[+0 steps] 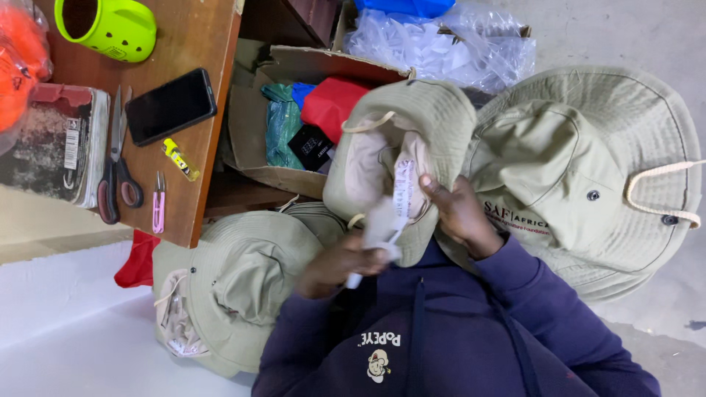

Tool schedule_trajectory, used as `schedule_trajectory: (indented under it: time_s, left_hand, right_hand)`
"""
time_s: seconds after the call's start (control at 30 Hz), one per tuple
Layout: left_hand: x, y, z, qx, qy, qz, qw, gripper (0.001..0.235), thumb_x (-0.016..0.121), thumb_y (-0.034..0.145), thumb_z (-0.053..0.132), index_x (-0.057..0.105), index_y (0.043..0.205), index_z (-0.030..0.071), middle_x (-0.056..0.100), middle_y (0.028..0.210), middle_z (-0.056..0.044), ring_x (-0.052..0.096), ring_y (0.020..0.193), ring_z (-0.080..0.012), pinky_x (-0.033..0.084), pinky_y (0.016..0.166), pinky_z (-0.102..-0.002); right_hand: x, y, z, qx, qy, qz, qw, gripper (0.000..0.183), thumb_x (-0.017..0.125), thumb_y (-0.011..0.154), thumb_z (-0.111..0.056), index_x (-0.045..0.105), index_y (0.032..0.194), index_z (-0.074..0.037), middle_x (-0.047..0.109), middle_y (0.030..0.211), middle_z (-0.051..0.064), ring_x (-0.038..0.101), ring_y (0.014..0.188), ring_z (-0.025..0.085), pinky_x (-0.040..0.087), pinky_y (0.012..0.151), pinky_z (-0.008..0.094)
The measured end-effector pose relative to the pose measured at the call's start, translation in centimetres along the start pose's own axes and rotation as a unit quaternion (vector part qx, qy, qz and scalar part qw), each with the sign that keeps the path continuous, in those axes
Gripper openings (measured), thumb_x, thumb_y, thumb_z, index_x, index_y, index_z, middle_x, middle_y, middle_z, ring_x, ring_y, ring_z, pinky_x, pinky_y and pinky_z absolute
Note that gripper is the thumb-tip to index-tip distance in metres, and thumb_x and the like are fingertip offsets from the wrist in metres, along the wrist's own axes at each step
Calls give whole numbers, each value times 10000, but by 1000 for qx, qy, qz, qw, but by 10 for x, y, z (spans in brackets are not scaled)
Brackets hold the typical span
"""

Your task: The person uses a small pink tool to scrape the logo on a beige bucket hat, then wipes the area with a yellow stick and a white cloth. They repeat this process on a second hat.

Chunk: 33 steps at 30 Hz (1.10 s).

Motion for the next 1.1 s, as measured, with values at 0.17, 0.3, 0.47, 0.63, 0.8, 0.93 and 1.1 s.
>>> schedule_trajectory:
  time_s: [0.17, 0.3, 0.47, 0.63, 0.8, 0.93, 1.1]
  left_hand:
    - [-35, -70, 55, -44, 245, -75, 966, 272, 724, 982, 171, 689, 741, 51, 596, 594, -28, 556, 553, -109, 448, 464, -240]
    - [-62, -47, 59, 10, 247, 170, 954, 507, 808, 928, 269, 697, 1284, -75, 781, 1059, -194, 737, 1000, -284, 604, 874, -458]
    - [-40, 23, 11, 37, 334, 266, 903, 638, 924, 814, 450, 708, 1206, -5, 750, 950, -155, 755, 942, -243, 611, 833, -386]
    - [-37, 43, -12, 143, 0, 260, 955, 202, 844, 919, 202, 686, 896, 78, 542, 681, 61, 499, 536, -33, 378, 469, -192]
    - [-39, 39, -27, 136, -64, 260, 954, 233, 833, 937, 173, 647, 900, 37, 521, 649, 21, 453, 448, -44, 354, 417, -171]
    - [-17, 24, 21, 103, 222, 260, 934, 436, 776, 993, 390, 631, 738, 68, 568, 591, -28, 521, 561, -118, 438, 496, -304]
    - [-7, 35, 19, 39, 359, 277, 891, 427, 797, 898, 376, 648, 731, 12, 606, 593, -153, 627, 586, -251, 496, 603, -381]
  right_hand:
    - [-17, 5, -11, -38, -156, 56, 985, 361, 798, 994, -366, 761, 1084, -18, 757, 837, 70, 643, 711, 150, 585, 699, 368]
    - [-1, -6, 12, -58, -128, 3, 990, 270, 757, 1024, -220, 756, 1155, 16, 747, 935, 77, 635, 858, 155, 583, 827, 391]
    - [-8, -7, 25, -86, -42, 30, 995, 274, 713, 1045, -216, 743, 1207, 3, 757, 995, 72, 699, 920, 154, 597, 889, 406]
    - [-9, -10, 51, 23, -147, -13, 989, 643, 1000, 685, -219, 754, 1218, 44, 791, 1031, 164, 723, 923, 239, 608, 857, 467]
    - [-5, -11, 56, 71, -180, 2, 981, 687, 1012, 655, -176, 714, 1219, 81, 775, 1036, 168, 740, 939, 283, 611, 837, 478]
    - [-12, -5, 60, 90, -215, 30, 972, 517, 999, 697, -244, 785, 1105, -10, 810, 929, 121, 792, 884, 261, 622, 776, 452]
    - [-32, 9, 93, 49, -143, 5, 989, 132, 838, 781, -36, 773, 881, 20, 736, 661, 145, 742, 590, 235, 610, 578, 374]
Point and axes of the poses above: each hand's wrist, its own y-axis towards the middle knuckle, its own x-axis out of the palm, z = x × y, the point moved 10 cm from there along y, towards the middle knuckle
